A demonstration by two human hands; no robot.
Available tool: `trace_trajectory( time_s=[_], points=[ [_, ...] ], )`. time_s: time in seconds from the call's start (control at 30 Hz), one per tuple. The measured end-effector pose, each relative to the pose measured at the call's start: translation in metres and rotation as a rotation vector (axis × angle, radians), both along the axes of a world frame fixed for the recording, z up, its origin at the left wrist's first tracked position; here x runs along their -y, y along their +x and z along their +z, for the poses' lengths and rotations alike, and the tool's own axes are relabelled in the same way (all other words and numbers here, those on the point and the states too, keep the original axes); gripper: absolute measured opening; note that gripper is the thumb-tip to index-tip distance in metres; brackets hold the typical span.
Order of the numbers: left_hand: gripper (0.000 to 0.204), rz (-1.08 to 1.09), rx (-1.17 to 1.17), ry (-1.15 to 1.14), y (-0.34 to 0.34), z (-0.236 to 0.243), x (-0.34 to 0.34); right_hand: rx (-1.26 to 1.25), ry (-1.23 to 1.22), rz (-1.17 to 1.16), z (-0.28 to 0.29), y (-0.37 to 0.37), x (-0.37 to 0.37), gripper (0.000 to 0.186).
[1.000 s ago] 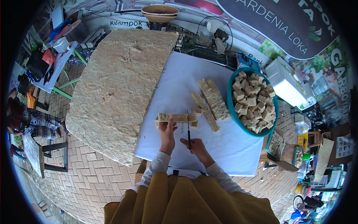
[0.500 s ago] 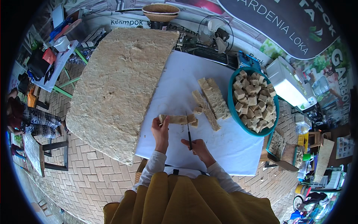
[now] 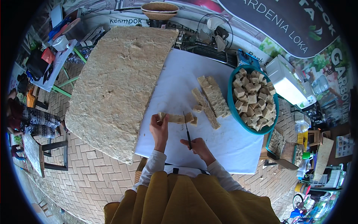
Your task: Cutting large blocks of tempeh into smaller cubes using scissors and a knife and placing them into a large bowl.
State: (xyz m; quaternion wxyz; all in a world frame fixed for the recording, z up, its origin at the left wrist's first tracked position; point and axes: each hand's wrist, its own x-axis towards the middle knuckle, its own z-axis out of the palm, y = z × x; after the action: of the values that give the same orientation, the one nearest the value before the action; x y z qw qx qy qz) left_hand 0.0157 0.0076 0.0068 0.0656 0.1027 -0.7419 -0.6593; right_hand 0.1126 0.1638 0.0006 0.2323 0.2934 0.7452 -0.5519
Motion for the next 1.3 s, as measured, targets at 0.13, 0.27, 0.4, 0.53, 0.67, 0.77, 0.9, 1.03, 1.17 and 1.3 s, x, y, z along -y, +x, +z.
trace_trajectory(
  time_s=[0.13, 0.27, 0.4, 0.53, 0.67, 0.77, 0.9, 1.03, 1.17, 1.3],
  points=[
    [0.029, 0.005, -0.054, -0.078, 0.000, 0.009, 0.001, 0.041, 0.017, 0.026, 0.011, -0.001, 0.000, 0.053],
    [0.029, 0.018, -0.078, -0.063, -0.003, 0.013, 0.001, 0.031, -0.003, 0.029, 0.011, 0.001, -0.002, 0.052],
    [0.029, 0.033, 0.046, 0.243, -0.007, 0.007, 0.003, 0.082, -0.194, 0.013, 0.018, 0.004, 0.000, 0.049],
    [0.037, 0.050, 0.133, 0.540, -0.008, 0.002, 0.001, 0.114, -0.409, 0.031, 0.030, 0.013, 0.005, 0.049],
    [0.037, 0.043, 0.162, 0.579, -0.006, 0.000, -0.008, 0.117, -0.412, 0.128, 0.034, 0.015, 0.011, 0.051],
    [0.034, 0.011, 0.171, 0.582, -0.002, 0.001, -0.013, 0.108, -0.446, 0.157, 0.029, 0.010, 0.009, 0.050],
    [0.028, -0.122, 0.184, 0.588, 0.005, -0.005, -0.018, 0.045, -0.445, 0.115, 0.025, -0.002, 0.007, 0.053],
    [0.025, -0.131, 0.172, 0.564, 0.003, 0.000, -0.016, -0.019, -0.284, 0.074, 0.030, -0.007, 0.008, 0.056],
    [0.025, -0.122, 0.166, 0.563, 0.002, -0.004, -0.019, -0.059, -0.173, 0.043, 0.020, -0.002, 0.011, 0.057],
    [0.025, -0.112, 0.136, 0.506, 0.004, -0.006, -0.020, -0.003, -0.133, 0.045, 0.015, -0.001, 0.010, 0.049]
  ],
)
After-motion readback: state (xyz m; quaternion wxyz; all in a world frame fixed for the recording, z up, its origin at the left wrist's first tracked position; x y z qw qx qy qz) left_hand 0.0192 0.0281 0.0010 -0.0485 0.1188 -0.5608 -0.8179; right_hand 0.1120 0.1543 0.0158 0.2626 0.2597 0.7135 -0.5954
